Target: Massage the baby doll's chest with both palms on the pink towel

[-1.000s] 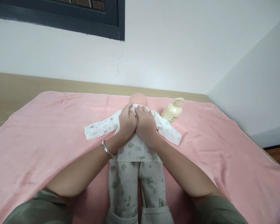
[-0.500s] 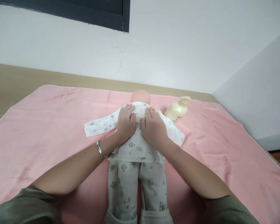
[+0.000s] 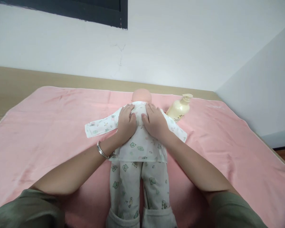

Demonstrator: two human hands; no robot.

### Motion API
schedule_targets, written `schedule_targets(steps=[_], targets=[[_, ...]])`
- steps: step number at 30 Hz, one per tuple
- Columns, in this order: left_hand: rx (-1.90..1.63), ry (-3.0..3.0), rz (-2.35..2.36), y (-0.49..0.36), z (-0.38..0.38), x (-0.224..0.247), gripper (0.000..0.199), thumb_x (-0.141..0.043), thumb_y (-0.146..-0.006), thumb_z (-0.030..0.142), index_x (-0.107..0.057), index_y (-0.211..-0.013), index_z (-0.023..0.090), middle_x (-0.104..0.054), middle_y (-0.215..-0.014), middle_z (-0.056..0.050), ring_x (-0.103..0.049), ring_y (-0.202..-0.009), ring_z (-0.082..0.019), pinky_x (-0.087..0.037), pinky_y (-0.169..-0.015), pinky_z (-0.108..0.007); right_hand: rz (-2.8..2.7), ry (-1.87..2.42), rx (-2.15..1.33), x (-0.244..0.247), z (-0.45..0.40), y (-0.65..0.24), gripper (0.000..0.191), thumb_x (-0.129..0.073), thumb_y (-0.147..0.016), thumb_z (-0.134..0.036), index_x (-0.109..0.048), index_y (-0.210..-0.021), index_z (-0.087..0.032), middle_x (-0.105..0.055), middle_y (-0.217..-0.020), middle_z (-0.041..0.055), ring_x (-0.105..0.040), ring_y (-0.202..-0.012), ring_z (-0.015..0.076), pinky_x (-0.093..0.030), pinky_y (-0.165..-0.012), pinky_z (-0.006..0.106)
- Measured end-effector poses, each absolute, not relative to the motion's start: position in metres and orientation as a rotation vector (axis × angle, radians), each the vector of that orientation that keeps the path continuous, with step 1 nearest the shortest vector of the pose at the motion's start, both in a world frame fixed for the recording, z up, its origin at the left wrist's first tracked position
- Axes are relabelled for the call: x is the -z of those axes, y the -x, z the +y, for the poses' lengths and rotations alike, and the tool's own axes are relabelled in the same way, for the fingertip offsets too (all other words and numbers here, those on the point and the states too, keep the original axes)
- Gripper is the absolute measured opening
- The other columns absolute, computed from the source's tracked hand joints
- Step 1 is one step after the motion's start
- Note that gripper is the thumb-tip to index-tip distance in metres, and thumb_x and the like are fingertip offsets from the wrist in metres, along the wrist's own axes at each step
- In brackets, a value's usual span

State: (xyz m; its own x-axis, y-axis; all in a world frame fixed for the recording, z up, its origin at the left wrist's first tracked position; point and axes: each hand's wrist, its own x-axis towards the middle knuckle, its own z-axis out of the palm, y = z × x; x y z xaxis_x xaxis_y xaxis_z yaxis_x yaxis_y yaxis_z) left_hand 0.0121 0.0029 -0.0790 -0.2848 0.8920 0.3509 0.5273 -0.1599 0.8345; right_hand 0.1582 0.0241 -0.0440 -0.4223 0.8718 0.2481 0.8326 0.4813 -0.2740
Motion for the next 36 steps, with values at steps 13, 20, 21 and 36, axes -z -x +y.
schedule_targets(steps=[13, 20, 21, 36], targets=[[-1.484, -1.521, 1.729, -0.013, -0.005, 0.073, 0.047, -0.045, -0.085, 0.021, -0.060, -0.129, 0.017, -0.066, -0.134, -0.010, -0.059, -0.127, -0.026, -0.046, -0.118, -0.047, -2.537, 1.260, -0.311, 0.041, 0.047, -0.167, 0.062, -0.036, -0.103, -0.036, -0.035, -0.159, -0.010, -0.029, -0.168, 0.0123, -0.024, -0.159, 0.0323, -0.020, -0.131, 0.060], [-1.477, -1.558, 1.739, -0.012, -0.003, 0.076, 0.045, -0.044, -0.086, 0.025, -0.062, -0.127, 0.016, -0.067, -0.134, -0.011, -0.060, -0.127, -0.026, -0.047, -0.118, -0.048, -2.476, 1.302, 0.071, 0.052, -0.032, -0.144, 0.061, -0.036, -0.101, -0.026, -0.038, -0.155, 0.000, -0.034, -0.163, 0.0251, -0.028, -0.155, 0.0434, -0.027, -0.127, 0.064], [-1.479, -1.564, 1.730, -0.011, -0.003, 0.077, 0.045, -0.043, -0.087, 0.026, -0.062, -0.126, 0.016, -0.067, -0.134, -0.011, -0.060, -0.127, -0.026, -0.047, -0.117, -0.047, -2.513, 1.242, 0.105, 0.053, -0.042, -0.141, 0.061, -0.037, -0.100, -0.024, -0.037, -0.156, 0.001, -0.034, -0.163, 0.0255, -0.026, -0.156, 0.0432, -0.025, -0.127, 0.065], [-1.472, -1.615, 1.729, -0.012, -0.003, 0.078, 0.045, -0.043, -0.086, 0.028, -0.062, -0.124, 0.013, -0.066, -0.133, -0.014, -0.059, -0.127, -0.026, -0.045, -0.118, -0.048, -2.450, 1.334, 0.114, 0.053, -0.026, -0.147, 0.060, -0.036, -0.101, -0.027, -0.041, -0.152, 0.005, -0.040, -0.159, 0.0277, -0.035, -0.152, 0.0416, -0.030, -0.127, 0.058]])
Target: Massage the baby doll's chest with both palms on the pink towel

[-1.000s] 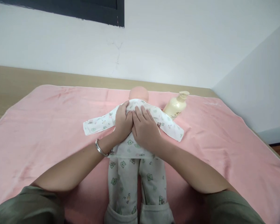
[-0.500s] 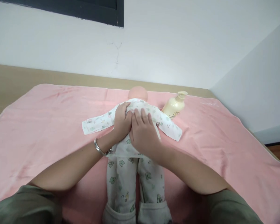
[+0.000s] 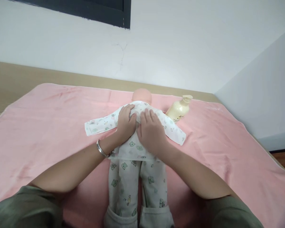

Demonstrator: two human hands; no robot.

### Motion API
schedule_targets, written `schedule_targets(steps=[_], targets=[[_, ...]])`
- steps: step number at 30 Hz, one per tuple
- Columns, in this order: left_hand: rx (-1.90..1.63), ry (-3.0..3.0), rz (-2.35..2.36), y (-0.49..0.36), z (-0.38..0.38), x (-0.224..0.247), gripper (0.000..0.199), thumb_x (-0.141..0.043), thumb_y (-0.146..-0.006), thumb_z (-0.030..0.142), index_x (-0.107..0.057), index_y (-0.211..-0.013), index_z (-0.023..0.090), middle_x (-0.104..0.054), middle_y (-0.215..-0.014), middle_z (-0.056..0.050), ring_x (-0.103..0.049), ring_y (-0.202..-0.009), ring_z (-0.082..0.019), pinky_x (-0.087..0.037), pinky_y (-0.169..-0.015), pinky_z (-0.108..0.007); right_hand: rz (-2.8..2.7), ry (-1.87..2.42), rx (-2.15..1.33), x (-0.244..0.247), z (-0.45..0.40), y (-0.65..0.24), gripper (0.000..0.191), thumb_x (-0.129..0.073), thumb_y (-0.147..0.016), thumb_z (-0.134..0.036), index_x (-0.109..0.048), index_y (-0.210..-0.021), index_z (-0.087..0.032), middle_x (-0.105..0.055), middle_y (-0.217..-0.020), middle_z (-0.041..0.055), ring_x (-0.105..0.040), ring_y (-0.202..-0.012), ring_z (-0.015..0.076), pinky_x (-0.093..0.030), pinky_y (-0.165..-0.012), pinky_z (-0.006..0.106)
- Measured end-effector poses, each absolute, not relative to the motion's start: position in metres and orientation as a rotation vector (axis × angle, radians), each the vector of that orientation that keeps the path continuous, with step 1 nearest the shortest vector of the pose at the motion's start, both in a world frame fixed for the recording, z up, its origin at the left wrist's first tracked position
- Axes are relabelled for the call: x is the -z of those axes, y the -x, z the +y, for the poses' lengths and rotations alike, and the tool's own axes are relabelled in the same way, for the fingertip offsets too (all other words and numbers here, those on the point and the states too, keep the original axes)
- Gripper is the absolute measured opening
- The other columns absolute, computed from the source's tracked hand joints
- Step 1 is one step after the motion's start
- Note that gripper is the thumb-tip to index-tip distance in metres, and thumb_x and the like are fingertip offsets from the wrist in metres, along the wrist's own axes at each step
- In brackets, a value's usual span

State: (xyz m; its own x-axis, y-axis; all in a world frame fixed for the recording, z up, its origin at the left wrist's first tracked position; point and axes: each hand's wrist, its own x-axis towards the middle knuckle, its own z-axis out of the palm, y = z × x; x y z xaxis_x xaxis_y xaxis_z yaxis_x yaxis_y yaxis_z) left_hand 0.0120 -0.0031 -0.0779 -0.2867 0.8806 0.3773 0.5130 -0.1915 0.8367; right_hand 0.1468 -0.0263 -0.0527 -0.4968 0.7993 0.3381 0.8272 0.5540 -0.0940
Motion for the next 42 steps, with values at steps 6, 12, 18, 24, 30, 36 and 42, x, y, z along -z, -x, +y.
schedule_targets(steps=[6, 12, 18, 24, 30, 36, 42], targets=[[-1.417, -1.768, 1.688, -0.001, 0.005, 0.078, 0.044, -0.035, -0.093, 0.031, -0.065, -0.121, 0.014, -0.068, -0.132, -0.013, -0.060, -0.127, -0.026, -0.044, -0.120, -0.048, -2.565, 1.104, 0.034, 0.052, -0.034, -0.145, 0.059, -0.034, -0.101, -0.026, -0.042, -0.154, -0.002, -0.042, -0.161, 0.0188, -0.033, -0.155, 0.0322, -0.024, -0.132, 0.054], [-1.105, -2.118, 1.896, -0.014, -0.015, 0.065, 0.052, -0.035, -0.097, 0.030, -0.059, -0.136, 0.006, -0.060, -0.144, -0.020, -0.052, -0.139, -0.034, -0.039, -0.123, -0.053, -2.408, 1.423, -0.327, 0.045, 0.041, -0.167, 0.069, -0.037, -0.101, -0.039, -0.032, -0.158, -0.001, -0.028, -0.167, 0.0206, -0.026, -0.159, 0.0315, -0.022, -0.131, 0.056], [-0.950, -2.254, 1.922, -0.024, -0.026, 0.061, 0.057, -0.038, -0.096, 0.030, -0.052, -0.142, 0.000, -0.050, -0.153, -0.026, -0.043, -0.148, -0.039, -0.035, -0.124, -0.058, -2.373, 1.471, -0.174, 0.046, 0.028, -0.165, 0.061, -0.033, -0.103, -0.036, -0.043, -0.151, 0.000, -0.045, -0.157, 0.0239, -0.041, -0.149, 0.0374, -0.031, -0.125, 0.060], [-0.889, -2.082, 1.860, 0.003, 0.012, 0.055, 0.044, -0.029, -0.098, 0.032, -0.064, -0.112, 0.010, -0.068, -0.123, -0.020, -0.062, -0.120, -0.033, -0.047, -0.113, -0.055, -2.439, 1.347, 0.140, 0.052, -0.028, -0.149, 0.059, -0.034, -0.102, -0.030, -0.042, -0.152, 0.001, -0.041, -0.158, 0.0278, -0.038, -0.149, 0.0446, -0.035, -0.122, 0.061], [-0.841, -2.404, 1.915, -0.015, -0.015, 0.059, 0.050, -0.026, -0.098, 0.026, -0.062, -0.119, -0.002, -0.062, -0.128, -0.029, -0.054, -0.131, -0.039, -0.040, -0.119, -0.056, -2.389, 1.439, -0.177, 0.045, 0.023, -0.163, 0.060, -0.034, -0.102, -0.033, -0.045, -0.150, 0.002, -0.042, -0.158, 0.0264, -0.037, -0.152, 0.0382, -0.033, -0.126, 0.057], [-0.863, -2.319, 1.828, -0.011, -0.008, 0.051, 0.036, -0.036, -0.093, 0.024, -0.065, -0.107, 0.009, -0.067, -0.121, -0.022, -0.058, -0.126, -0.035, -0.045, -0.116, -0.053, -2.367, 1.521, -0.151, 0.045, 0.020, -0.161, 0.064, -0.032, -0.102, -0.034, -0.040, -0.150, 0.009, -0.039, -0.158, 0.0316, -0.036, -0.152, 0.0416, -0.030, -0.126, 0.059], [-0.842, -2.101, 1.861, 0.002, 0.012, 0.048, 0.029, -0.035, -0.093, 0.027, -0.062, -0.095, 0.018, -0.068, -0.111, -0.016, -0.062, -0.110, -0.032, -0.050, -0.109, -0.054, -2.489, 1.216, -0.055, 0.052, -0.022, -0.148, 0.062, -0.033, -0.100, -0.027, -0.039, -0.155, 0.001, -0.033, -0.165, 0.0219, -0.023, -0.158, 0.0386, -0.026, -0.131, 0.056]])
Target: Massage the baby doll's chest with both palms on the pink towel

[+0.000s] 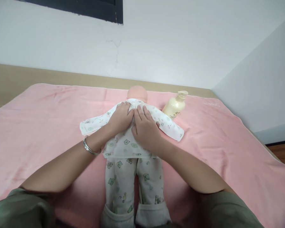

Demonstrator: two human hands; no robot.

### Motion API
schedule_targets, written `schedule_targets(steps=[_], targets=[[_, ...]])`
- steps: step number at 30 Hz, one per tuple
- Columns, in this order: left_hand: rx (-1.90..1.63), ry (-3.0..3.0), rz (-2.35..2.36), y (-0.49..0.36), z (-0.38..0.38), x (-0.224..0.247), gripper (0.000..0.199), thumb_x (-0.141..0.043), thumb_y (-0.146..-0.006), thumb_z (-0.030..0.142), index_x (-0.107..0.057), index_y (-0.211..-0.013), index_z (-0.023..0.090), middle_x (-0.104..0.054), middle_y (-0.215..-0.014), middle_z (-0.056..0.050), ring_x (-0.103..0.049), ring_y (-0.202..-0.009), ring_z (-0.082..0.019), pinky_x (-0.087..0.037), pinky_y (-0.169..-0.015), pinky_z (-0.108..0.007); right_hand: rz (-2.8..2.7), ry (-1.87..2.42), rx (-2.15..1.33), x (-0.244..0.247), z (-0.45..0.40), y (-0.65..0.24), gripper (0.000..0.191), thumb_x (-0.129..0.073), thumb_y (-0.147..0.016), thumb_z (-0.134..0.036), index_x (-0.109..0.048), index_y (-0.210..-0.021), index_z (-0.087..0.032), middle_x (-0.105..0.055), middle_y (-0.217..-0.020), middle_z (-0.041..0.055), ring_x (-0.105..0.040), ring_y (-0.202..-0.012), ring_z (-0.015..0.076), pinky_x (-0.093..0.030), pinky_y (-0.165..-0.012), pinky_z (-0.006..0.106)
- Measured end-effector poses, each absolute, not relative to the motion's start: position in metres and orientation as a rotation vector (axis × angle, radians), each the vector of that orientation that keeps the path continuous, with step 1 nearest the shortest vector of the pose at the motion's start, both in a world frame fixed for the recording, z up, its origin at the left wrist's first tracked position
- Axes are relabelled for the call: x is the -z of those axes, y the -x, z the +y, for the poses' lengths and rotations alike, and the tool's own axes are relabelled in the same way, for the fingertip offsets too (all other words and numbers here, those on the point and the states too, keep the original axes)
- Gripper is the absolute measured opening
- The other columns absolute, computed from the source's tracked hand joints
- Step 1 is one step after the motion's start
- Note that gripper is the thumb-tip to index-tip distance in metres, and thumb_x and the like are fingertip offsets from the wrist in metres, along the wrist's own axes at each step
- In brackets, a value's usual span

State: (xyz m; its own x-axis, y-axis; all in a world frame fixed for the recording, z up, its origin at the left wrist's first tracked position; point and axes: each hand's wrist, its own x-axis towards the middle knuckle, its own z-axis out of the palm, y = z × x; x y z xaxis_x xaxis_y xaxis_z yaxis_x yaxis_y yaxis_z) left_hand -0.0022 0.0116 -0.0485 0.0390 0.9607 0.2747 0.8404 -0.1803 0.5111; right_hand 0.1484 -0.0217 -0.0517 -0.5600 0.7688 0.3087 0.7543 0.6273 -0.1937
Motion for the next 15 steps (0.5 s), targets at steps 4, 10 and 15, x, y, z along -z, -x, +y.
schedule_targets(steps=[4, 10, 15], targets=[[-0.807, -2.280, 1.865, -0.013, -0.011, 0.050, 0.034, -0.034, -0.094, 0.024, -0.065, -0.101, 0.010, -0.066, -0.114, -0.022, -0.060, -0.118, -0.036, -0.047, -0.113, -0.055, -2.418, 1.337, -0.242, 0.045, 0.021, -0.159, 0.061, -0.031, -0.099, -0.026, -0.042, -0.151, 0.004, -0.040, -0.161, 0.0224, -0.033, -0.155, 0.0333, -0.028, -0.131, 0.051], [-0.758, -2.405, 1.824, -0.018, -0.020, 0.049, 0.040, -0.033, -0.096, 0.022, -0.066, -0.111, 0.004, -0.063, -0.127, -0.023, -0.053, -0.132, -0.036, -0.044, -0.118, -0.053, -2.375, 1.477, -0.241, 0.042, 0.041, -0.164, 0.063, -0.034, -0.101, -0.032, -0.040, -0.151, 0.006, -0.043, -0.157, 0.0264, -0.041, -0.149, 0.0366, -0.032, -0.127, 0.054], [-0.656, -2.304, 1.798, 0.003, 0.008, 0.039, 0.033, -0.032, -0.095, 0.021, -0.061, -0.081, 0.017, -0.067, -0.099, -0.014, -0.064, -0.097, -0.026, -0.054, -0.094, -0.043, -2.390, 1.347, 0.032, 0.051, -0.007, -0.151, 0.059, -0.031, -0.102, -0.027, -0.043, -0.150, 0.006, -0.046, -0.155, 0.0264, -0.039, -0.150, 0.0383, -0.033, -0.127, 0.054]])
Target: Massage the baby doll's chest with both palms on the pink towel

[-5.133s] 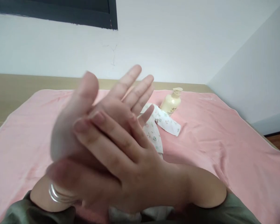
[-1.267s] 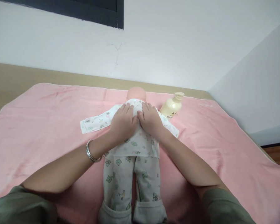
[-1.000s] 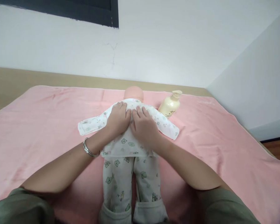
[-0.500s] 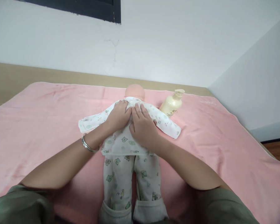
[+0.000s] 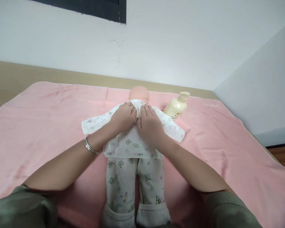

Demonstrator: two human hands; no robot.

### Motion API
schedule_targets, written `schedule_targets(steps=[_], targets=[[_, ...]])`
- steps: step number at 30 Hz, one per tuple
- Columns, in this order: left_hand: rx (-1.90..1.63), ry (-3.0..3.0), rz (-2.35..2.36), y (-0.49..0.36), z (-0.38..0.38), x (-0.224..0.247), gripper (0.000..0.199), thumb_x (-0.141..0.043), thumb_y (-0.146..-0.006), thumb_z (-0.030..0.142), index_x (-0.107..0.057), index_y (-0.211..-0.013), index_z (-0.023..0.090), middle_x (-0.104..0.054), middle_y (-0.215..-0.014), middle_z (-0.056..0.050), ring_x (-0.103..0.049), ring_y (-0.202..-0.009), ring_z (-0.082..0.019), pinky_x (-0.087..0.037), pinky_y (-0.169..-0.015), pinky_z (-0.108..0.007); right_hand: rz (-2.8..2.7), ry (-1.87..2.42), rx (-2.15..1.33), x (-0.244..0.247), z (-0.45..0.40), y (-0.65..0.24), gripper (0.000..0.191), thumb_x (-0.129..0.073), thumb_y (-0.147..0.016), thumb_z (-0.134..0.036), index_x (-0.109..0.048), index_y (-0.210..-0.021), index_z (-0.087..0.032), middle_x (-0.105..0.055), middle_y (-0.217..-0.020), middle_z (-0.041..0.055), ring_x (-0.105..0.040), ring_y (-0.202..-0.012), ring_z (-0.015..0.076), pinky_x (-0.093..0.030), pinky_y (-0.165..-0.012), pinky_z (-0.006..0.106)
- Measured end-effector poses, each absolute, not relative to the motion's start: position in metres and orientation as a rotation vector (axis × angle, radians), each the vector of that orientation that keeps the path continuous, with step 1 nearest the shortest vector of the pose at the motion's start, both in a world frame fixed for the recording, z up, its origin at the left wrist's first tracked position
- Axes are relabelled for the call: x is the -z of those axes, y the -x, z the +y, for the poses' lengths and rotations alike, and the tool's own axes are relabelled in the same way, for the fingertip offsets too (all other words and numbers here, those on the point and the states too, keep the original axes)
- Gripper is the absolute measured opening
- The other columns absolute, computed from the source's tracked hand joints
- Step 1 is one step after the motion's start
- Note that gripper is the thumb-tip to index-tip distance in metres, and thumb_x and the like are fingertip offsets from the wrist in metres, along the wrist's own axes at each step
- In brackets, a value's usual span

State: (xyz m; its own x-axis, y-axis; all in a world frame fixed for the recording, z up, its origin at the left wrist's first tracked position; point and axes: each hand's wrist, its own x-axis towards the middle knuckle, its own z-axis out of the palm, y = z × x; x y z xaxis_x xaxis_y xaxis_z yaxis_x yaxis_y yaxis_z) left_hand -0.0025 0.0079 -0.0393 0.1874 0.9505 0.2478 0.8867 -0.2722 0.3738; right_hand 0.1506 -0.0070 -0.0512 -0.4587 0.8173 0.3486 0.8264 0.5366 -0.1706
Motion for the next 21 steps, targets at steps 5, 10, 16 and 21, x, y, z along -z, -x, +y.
schedule_targets(steps=[5, 10, 16, 21], targets=[[-0.619, -2.358, 1.868, 0.003, 0.013, 0.041, 0.032, -0.032, -0.095, 0.018, -0.057, -0.074, 0.018, -0.066, -0.092, -0.012, -0.062, -0.088, -0.025, -0.052, -0.082, -0.041, -2.467, 1.320, -0.045, 0.046, -0.003, -0.153, 0.057, -0.030, -0.102, -0.027, -0.047, -0.149, 0.001, -0.046, -0.157, 0.0220, -0.038, -0.152, 0.0338, -0.031, -0.130, 0.050], [-0.670, -2.509, 1.861, -0.006, -0.005, 0.041, 0.033, -0.038, -0.092, 0.016, -0.051, -0.062, 0.020, -0.062, -0.081, -0.012, -0.060, -0.085, -0.026, -0.052, -0.083, -0.042, -2.453, 1.492, -0.239, 0.038, 0.034, -0.162, 0.061, -0.032, -0.104, -0.035, -0.044, -0.149, 0.005, -0.041, -0.160, 0.0246, -0.035, -0.153, 0.0353, -0.030, -0.129, 0.051], [-0.631, -2.507, 1.836, -0.004, 0.001, 0.044, 0.028, -0.038, -0.092, 0.015, -0.060, -0.075, 0.016, -0.063, -0.087, -0.014, -0.059, -0.088, -0.026, -0.050, -0.083, -0.043, -2.477, 1.421, 0.040, 0.040, 0.007, -0.156, 0.053, -0.030, -0.105, -0.030, -0.059, -0.133, 0.005, -0.058, -0.143, 0.0273, -0.052, -0.138, 0.0366, -0.038, -0.123, 0.050], [-0.617, -2.472, 1.800, 0.004, 0.019, 0.049, 0.030, -0.034, -0.093, 0.016, -0.061, -0.081, 0.016, -0.064, -0.090, -0.014, -0.059, -0.087, -0.026, -0.049, -0.080, -0.042, -2.488, 1.325, 0.210, 0.044, -0.012, -0.153, 0.049, -0.032, -0.103, -0.024, -0.062, -0.129, 0.004, -0.061, -0.139, 0.0267, -0.056, -0.135, 0.0340, -0.039, -0.122, 0.046]])
